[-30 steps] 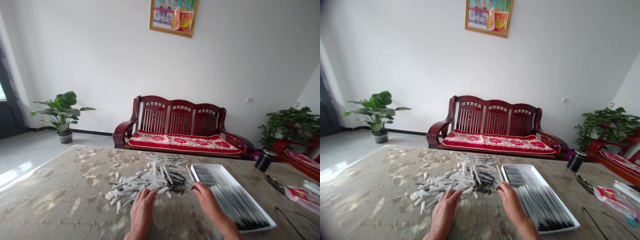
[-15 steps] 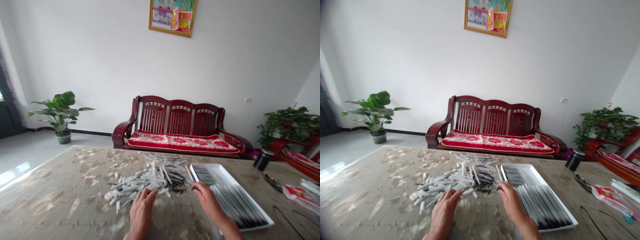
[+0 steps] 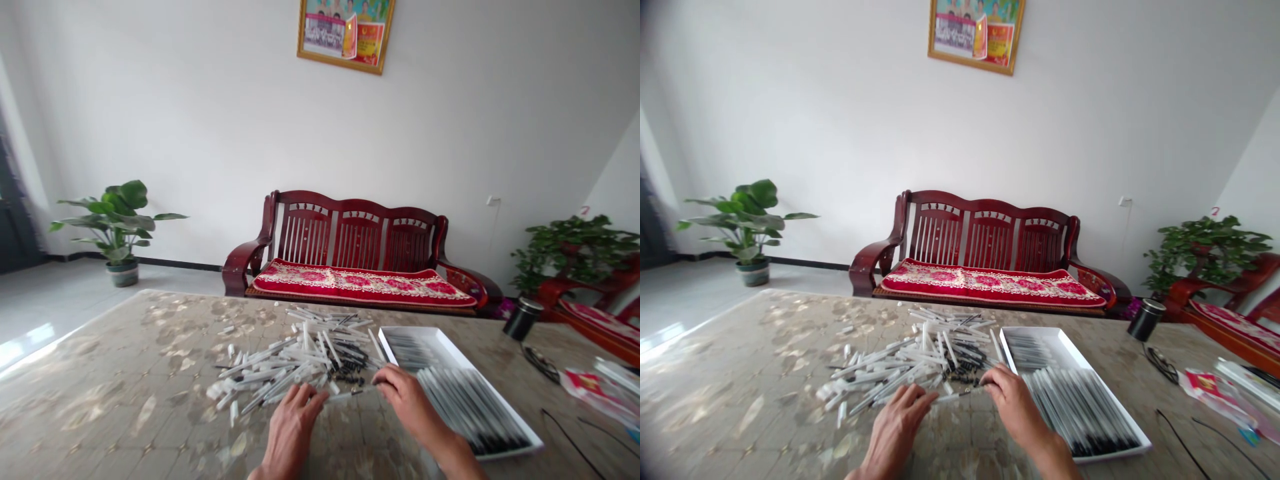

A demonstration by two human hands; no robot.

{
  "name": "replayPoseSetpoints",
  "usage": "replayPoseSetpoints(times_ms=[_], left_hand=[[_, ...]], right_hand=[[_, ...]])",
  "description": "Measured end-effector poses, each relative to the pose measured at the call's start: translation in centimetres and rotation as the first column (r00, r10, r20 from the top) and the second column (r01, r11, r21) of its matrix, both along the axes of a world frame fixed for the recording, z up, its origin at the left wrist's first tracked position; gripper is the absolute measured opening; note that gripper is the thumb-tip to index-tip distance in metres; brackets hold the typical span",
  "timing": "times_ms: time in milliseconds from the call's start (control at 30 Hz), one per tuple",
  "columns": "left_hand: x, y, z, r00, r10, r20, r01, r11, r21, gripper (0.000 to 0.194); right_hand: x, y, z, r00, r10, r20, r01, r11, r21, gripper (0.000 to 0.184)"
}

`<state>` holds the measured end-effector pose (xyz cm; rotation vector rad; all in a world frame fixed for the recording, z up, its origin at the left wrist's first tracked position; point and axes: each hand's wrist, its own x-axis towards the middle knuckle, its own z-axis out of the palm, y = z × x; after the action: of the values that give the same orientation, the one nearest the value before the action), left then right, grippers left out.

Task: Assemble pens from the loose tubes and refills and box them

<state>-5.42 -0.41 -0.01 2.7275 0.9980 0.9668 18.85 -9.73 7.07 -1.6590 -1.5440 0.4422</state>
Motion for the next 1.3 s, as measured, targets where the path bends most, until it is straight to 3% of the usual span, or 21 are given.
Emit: replayPoseSetpoints(times_ms=[100, 200, 367, 467, 500, 567, 633, 700, 867, 1000, 1167, 1300], left_hand=[[0.4, -0.2, -0.1, 0.998, -0.044, 0.033, 0.045, 0.999, -0.006, 0.029], [0.6, -0.3, 0.1, 0.994, -0.095, 0.059, 0.095, 0.995, -0.001, 0.025], [0.6, -0.5, 0.3, 0.987, -0.138, 0.088, 0.137, 0.990, 0.018, 0.022], [0.7, -0.5, 0.4, 0.984, -0.128, 0.121, 0.125, 0.992, 0.029, 0.018], [0.6, -0.5, 0.4, 0.984, -0.115, 0.138, 0.112, 0.993, 0.029, 0.017], [0.6, -0.3, 0.3, 0.982, -0.078, 0.172, 0.076, 0.997, 0.019, 0.017], [0.5, 0.1, 0.1, 0.978, -0.031, 0.209, 0.031, 1.000, 0.001, 0.018], [0.4, 0.5, -0.4, 0.970, 0.016, 0.242, -0.009, 1.000, -0.029, 0.020], [0.5, 1.0, -1.1, 0.963, 0.100, 0.252, -0.060, 0.985, -0.162, 0.023], [0.4, 0.9, -0.8, 0.967, 0.126, 0.223, -0.073, 0.970, -0.234, 0.024], [0.4, 0.8, -0.6, 0.969, 0.119, 0.218, -0.063, 0.966, -0.252, 0.026], [0.5, 0.8, -0.7, 0.969, 0.110, 0.220, -0.055, 0.968, -0.244, 0.025]], right_hand=[[-1.5, 0.7, -1.3, 0.926, -0.005, -0.378, -0.066, 0.983, -0.174, 0.012], [-3.0, 1.2, -2.5, 0.784, 0.024, -0.621, -0.179, 0.966, -0.188, 0.033], [-5.0, 1.4, -3.4, 0.576, 0.051, -0.816, -0.272, 0.953, -0.132, 0.056], [-5.1, 1.8, -3.9, 0.523, 0.044, -0.851, -0.270, 0.956, -0.117, 0.060], [-4.7, 2.1, -4.1, 0.549, 0.039, -0.835, -0.237, 0.965, -0.110, 0.059], [-3.3, 2.9, -4.6, 0.685, -0.014, -0.728, -0.106, 0.987, -0.118, 0.051], [-1.3, 3.8, -5.2, 0.874, -0.133, -0.468, 0.072, 0.986, -0.148, 0.037], [0.5, 4.6, -5.6, 0.967, -0.218, -0.129, 0.202, 0.971, -0.130, 0.022], [1.9, 5.2, -6.0, 0.964, -0.195, 0.179, 0.220, 0.967, -0.129, 0.027], [1.0, 5.2, -5.8, 0.897, -0.104, 0.429, 0.212, 0.954, -0.213, 0.028], [0.7, 5.1, -5.8, 0.855, -0.099, 0.510, 0.222, 0.957, -0.185, 0.020], [1.0, 5.0, -6.1, 0.867, -0.166, 0.471, 0.255, 0.958, -0.132, 0.022]])
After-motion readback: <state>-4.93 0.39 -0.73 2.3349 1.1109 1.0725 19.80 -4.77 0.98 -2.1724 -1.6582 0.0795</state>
